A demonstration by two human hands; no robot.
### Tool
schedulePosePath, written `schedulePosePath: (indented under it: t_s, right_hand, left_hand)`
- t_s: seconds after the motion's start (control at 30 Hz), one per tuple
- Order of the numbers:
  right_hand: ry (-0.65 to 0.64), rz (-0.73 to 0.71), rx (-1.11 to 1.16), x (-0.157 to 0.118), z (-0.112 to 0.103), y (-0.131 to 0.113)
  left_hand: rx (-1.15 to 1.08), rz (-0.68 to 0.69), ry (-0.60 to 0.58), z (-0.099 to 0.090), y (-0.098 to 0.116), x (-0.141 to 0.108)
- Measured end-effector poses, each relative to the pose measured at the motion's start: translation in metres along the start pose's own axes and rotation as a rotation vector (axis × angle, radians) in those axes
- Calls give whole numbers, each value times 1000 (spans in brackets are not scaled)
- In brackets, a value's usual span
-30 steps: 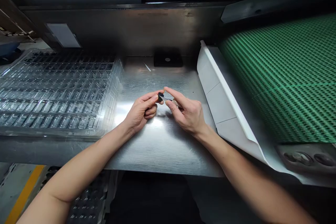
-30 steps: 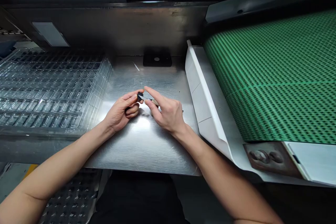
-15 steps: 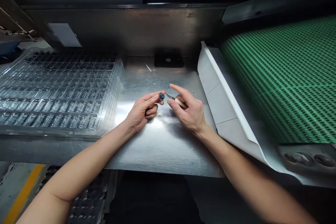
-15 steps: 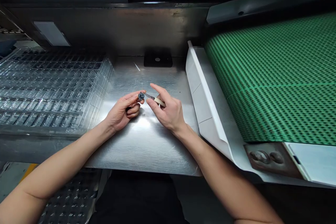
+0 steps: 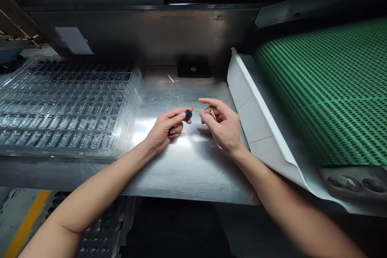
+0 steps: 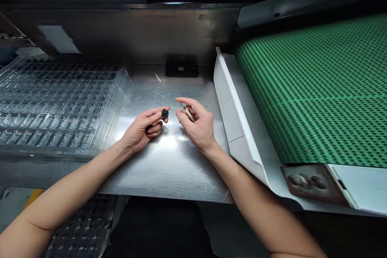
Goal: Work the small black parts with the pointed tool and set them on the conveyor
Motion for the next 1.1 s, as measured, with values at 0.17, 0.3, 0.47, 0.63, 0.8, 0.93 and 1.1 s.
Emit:
schedulePosePath:
  t_s: [0.17,0.3,0.47,0.63,0.8,0.93,1.1]
  right_hand:
    - [-94,36,7,-1,11,-3]
    - [-150,63,25,-3,17,-1]
    - [-145,59,-35,-3,14,-2]
    - [-163,98,58,-2,17,-2]
    - [-139,67,17,1,14,-8]
    - [-138,63,9,2,14,-7]
    - [-154,89,35,0,17,-2]
  left_hand:
    - [6,34,15,-2,2,1]
    - [69,52,12,-2,2,1]
    - [127,41,22,-3,1,1]
    - [81,-9,-3,-2,-3,2]
    - [51,-26,-14,-3,-4,2]
    - [51,-25,-16,-4,-5,3]
    - [61,-18,-4,-4,-3,3]
Point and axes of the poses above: each hand's wrist, its own x-axis towards the middle knuckle, its own z-axis out of the palm, y = z × x, the point moved 9 cm from there along x, towards the middle knuckle, and after that the axes turned 5 degrees about -z, right-handed, at the moved point
